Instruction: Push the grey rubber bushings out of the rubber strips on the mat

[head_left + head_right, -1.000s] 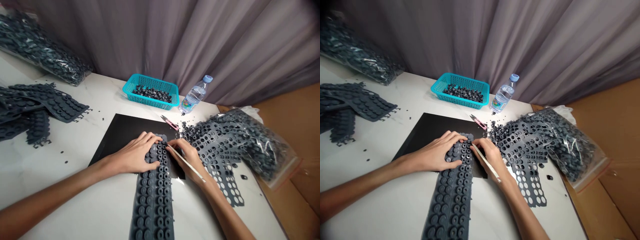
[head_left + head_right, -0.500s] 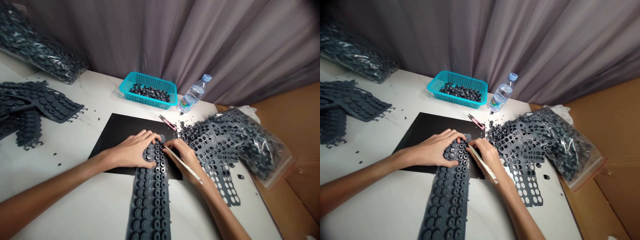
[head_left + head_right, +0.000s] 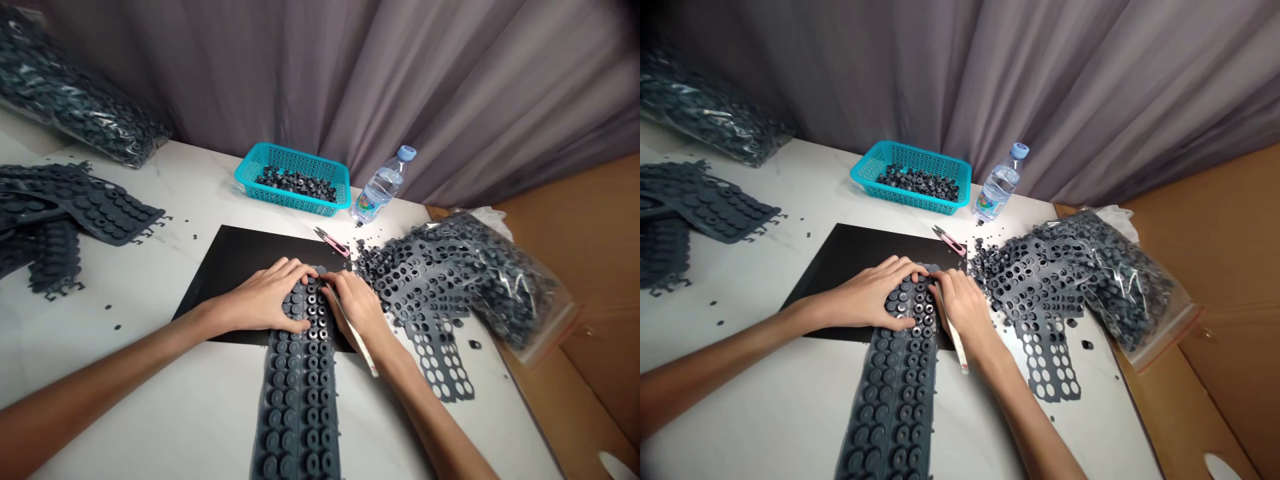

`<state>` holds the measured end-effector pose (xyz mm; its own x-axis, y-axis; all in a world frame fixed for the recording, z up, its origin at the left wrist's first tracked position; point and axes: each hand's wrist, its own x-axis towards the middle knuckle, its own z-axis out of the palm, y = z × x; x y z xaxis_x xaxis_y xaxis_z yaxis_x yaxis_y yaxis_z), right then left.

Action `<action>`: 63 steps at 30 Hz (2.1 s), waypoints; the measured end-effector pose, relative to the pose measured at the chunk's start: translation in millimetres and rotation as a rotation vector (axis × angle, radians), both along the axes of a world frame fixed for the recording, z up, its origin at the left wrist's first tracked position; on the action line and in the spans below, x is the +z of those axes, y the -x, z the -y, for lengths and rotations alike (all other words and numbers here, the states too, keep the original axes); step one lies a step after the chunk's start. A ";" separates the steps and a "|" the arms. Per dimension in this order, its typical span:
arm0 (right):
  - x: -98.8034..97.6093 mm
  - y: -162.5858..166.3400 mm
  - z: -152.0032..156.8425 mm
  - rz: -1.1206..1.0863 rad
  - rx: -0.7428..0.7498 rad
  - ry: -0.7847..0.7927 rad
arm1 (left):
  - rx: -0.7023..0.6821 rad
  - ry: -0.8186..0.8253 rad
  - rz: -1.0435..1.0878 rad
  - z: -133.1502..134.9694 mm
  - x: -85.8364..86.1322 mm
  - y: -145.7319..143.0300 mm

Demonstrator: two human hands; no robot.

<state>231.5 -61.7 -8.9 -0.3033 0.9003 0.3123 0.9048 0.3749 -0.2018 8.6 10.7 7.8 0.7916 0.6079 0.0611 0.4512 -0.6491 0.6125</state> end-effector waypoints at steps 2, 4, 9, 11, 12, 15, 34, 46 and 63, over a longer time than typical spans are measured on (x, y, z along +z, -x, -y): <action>-4.6 4.3 0.1 -0.020 -0.085 -0.019 | -0.002 0.003 0.000 1.4 0.0 0.3; -9.2 5.0 -0.6 -0.054 -0.195 -0.032 | -0.005 0.005 -0.003 3.0 0.8 1.0; -8.3 -11.4 -1.8 -0.111 -0.326 -0.022 | -0.010 0.031 0.040 7.4 1.9 4.3; -2.7 -18.2 -1.0 -0.130 -0.292 0.010 | -0.006 0.033 0.084 9.2 -0.7 5.7; 0.3 -20.0 -0.5 -0.157 -0.262 0.031 | -0.001 0.028 0.107 9.9 -2.7 6.4; 7.0 -17.7 0.3 -0.317 -0.147 0.103 | 0.022 0.000 0.167 11.1 -9.5 7.9; 14.8 -6.6 -1.7 -0.279 0.104 0.136 | 0.045 -0.018 0.193 9.6 -17.0 8.0; 17.3 0.1 -1.1 -0.180 0.057 0.111 | 0.038 -0.034 0.161 9.9 -14.4 7.6; -4.2 14.6 -1.4 -0.147 -0.281 0.012 | 0.023 0.044 0.073 9.7 -9.5 5.8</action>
<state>216.9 -60.4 -13.0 0.0054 0.9464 0.3230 0.9335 0.1110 -0.3408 2.8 1.0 -1.7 0.7721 0.6289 0.0910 0.4186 -0.6111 0.6718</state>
